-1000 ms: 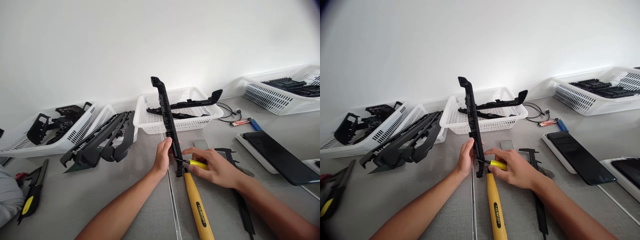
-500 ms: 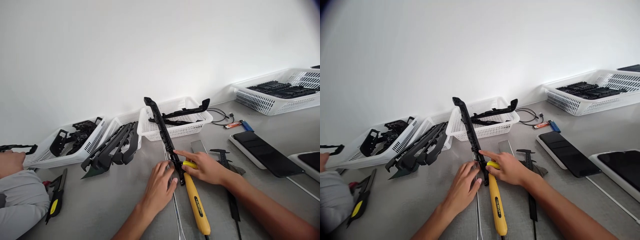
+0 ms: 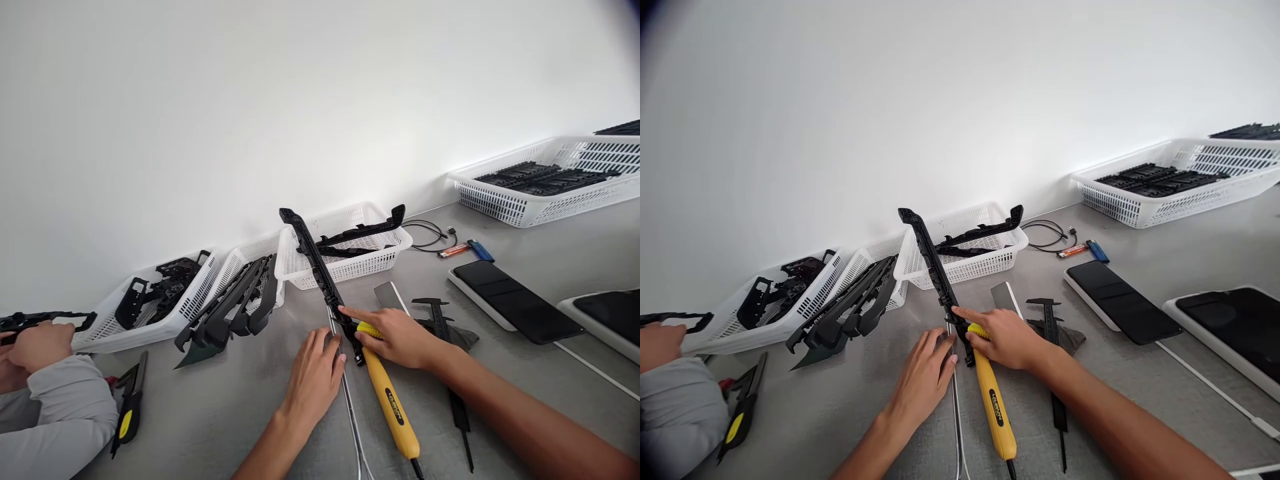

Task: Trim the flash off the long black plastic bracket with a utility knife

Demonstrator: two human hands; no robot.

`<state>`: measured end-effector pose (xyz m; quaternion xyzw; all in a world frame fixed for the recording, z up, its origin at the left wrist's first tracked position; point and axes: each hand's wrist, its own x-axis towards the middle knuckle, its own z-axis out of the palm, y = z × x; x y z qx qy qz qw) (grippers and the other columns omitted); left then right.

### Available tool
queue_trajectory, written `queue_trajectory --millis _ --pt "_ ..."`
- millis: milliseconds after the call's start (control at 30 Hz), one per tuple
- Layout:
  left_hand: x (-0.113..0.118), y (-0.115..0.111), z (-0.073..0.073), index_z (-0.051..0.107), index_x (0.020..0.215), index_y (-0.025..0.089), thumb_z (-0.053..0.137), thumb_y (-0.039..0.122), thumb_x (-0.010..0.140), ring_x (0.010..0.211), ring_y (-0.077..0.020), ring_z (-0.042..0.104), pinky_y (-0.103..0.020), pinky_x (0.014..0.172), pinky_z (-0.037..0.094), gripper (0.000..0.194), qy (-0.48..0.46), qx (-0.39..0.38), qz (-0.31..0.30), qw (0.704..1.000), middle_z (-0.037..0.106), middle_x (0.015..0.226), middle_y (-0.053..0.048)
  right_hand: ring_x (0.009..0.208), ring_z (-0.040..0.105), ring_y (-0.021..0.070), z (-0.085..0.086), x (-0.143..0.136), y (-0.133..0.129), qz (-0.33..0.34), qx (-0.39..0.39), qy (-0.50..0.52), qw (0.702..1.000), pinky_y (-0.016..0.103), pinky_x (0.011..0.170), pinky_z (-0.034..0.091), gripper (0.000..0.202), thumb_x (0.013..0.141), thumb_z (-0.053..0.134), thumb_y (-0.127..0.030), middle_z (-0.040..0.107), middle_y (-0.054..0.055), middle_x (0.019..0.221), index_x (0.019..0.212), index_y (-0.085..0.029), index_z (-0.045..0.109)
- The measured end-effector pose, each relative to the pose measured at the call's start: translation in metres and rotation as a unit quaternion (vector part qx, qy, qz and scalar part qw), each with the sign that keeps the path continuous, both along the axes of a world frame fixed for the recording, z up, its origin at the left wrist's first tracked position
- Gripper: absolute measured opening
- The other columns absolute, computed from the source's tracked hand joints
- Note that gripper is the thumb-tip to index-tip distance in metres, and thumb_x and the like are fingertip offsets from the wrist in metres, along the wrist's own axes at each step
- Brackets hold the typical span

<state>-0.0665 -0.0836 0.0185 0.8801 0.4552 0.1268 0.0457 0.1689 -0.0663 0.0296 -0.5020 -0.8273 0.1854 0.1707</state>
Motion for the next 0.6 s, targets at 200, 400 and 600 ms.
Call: queue_trajectory --millis 200,400,600 --pt "-0.002 0.011 -0.002 0.064 0.126 0.020 0.044 0.012 0.104 0.109 -0.0256 0.065 -0.044 0.092 0.061 0.031 0.037 0.039 -0.024 0.998 0.067 0.121 -0.009 0.079 0.071 0.0233 0.002 0.000 0.000 -0.004 -0.005 0.006 1.000 0.029 0.072 0.038 0.059 0.106 0.046 -0.041 0.077 0.005 0.084 0.164 -0.027 0.042" --pt "-0.008 0.018 0.000 0.063 0.133 0.018 0.041 -0.002 0.093 0.099 -0.0296 0.067 -0.042 0.075 0.063 0.050 0.119 0.074 -0.087 0.986 0.069 0.115 -0.011 0.077 0.070 0.0232 0.004 -0.002 -0.001 -0.004 -0.001 0.002 1.000 0.029 0.071 0.037 0.060 0.107 0.046 -0.039 0.076 0.005 0.083 0.165 -0.028 0.041" --pt "-0.015 0.012 -0.014 0.064 0.130 0.022 0.040 -0.006 0.092 0.108 -0.0245 0.068 -0.041 0.091 0.063 0.053 -0.012 0.075 -0.037 0.996 0.070 0.120 -0.007 0.080 0.071 0.0237 0.001 -0.003 -0.002 -0.003 -0.003 -0.004 1.000 0.029 0.072 0.037 0.060 0.106 0.047 -0.037 0.077 0.005 0.087 0.166 -0.030 0.039"
